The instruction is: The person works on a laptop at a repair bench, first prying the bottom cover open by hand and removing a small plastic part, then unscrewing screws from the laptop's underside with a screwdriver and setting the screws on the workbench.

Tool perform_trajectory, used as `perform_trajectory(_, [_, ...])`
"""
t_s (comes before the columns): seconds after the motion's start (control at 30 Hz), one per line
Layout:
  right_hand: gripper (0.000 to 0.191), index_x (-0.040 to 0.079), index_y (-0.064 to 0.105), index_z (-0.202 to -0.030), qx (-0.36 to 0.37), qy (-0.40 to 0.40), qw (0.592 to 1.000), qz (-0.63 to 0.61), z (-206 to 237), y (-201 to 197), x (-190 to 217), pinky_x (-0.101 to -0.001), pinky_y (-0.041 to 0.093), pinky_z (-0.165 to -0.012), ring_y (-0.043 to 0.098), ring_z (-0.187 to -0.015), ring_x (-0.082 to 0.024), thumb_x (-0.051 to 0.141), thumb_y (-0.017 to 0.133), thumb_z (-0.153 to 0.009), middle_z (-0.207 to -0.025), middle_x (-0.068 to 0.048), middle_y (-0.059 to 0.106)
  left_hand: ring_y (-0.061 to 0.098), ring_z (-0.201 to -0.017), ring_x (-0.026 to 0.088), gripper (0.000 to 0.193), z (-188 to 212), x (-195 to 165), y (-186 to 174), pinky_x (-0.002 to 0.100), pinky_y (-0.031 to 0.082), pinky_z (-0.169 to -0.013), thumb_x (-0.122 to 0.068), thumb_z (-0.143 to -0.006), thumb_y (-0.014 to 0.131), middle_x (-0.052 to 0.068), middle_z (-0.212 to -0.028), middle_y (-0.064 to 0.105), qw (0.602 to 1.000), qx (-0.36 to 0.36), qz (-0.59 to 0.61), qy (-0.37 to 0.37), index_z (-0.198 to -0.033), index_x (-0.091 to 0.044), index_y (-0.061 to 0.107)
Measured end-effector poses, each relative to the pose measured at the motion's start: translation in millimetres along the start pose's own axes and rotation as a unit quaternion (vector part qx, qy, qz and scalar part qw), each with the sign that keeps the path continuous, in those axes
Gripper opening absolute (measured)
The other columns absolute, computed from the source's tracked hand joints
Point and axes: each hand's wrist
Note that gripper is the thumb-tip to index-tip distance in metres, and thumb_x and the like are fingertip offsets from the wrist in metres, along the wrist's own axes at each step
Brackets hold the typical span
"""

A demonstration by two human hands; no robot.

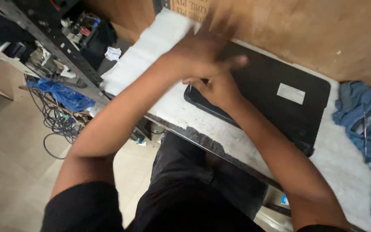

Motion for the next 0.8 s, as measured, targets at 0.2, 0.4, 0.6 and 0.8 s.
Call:
perform_trajectory(0.2, [0.023, -0.006, 0.064, -0.126, 0.028, -0.077, 0.996, -0.037, -1.0, 3.3, -9.9, -0.0329, 0.052, -0.101, 0.068, -0.115, -0.020, 0.005, 0.065, -0.106, -0.116, -0.012, 0.073, 0.010, -0.155, 0.043, 0.080, 4.0, 29.4, 28.2, 0.062, 0.009, -0.121, -0.067, -0.101, 0.046, 0.020, -0.166, 0.027, 0.988, 0.136, -0.066, -0.028, -0.161, -0.017, 0.028])
perform_trajectory(0.4, [0.029, 0.001, 0.062, -0.103, -0.100, -0.002, 0.989, -0.114, -3.4, -0.2, -23.7, -0.0256, 0.058, -0.081, 0.070, -0.090, -0.008, 0.002, 0.086, -0.087, -0.095, -0.006, 0.075, 0.039, -0.155, 0.037, 0.050, 22.4, 44.3, 28.8, 0.047, 0.029, -0.130, -0.050, -0.114, 0.044, 0.015, -0.163, 0.049, 0.980, -0.103, 0.162, 0.052, -0.148, -0.014, 0.046])
perform_trajectory(0.6, [0.061, 0.004, 0.042, -0.129, -0.134, 0.025, 0.987, -0.089, -6.6, -13.6, -27.9, -0.0250, 0.058, -0.077, 0.071, -0.085, -0.011, -0.003, 0.084, -0.086, -0.089, -0.007, 0.071, 0.062, -0.098, 0.015, 0.032, 101.6, 67.5, 59.6, 0.029, 0.051, -0.093, -0.027, -0.115, 0.047, 0.008, -0.111, 0.062, 0.847, -0.361, 0.353, -0.166, -0.118, 0.001, 0.060])
perform_trajectory(0.8, [0.066, 0.007, 0.037, -0.142, -0.124, 0.007, 0.985, -0.123, -4.3, -13.0, -15.1, -0.0308, 0.061, -0.089, 0.073, -0.098, -0.016, -0.007, 0.080, -0.095, -0.103, -0.012, 0.069, 0.052, -0.074, 0.010, 0.017, 166.6, 80.9, 99.4, 0.025, 0.044, -0.070, -0.012, -0.106, 0.050, 0.004, -0.083, 0.060, 0.793, -0.306, 0.423, -0.314, -0.112, -0.002, 0.062])
Point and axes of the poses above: each hand's wrist, its own z-axis away from the middle knuckle, its own y-axis out of the palm, x = y × z
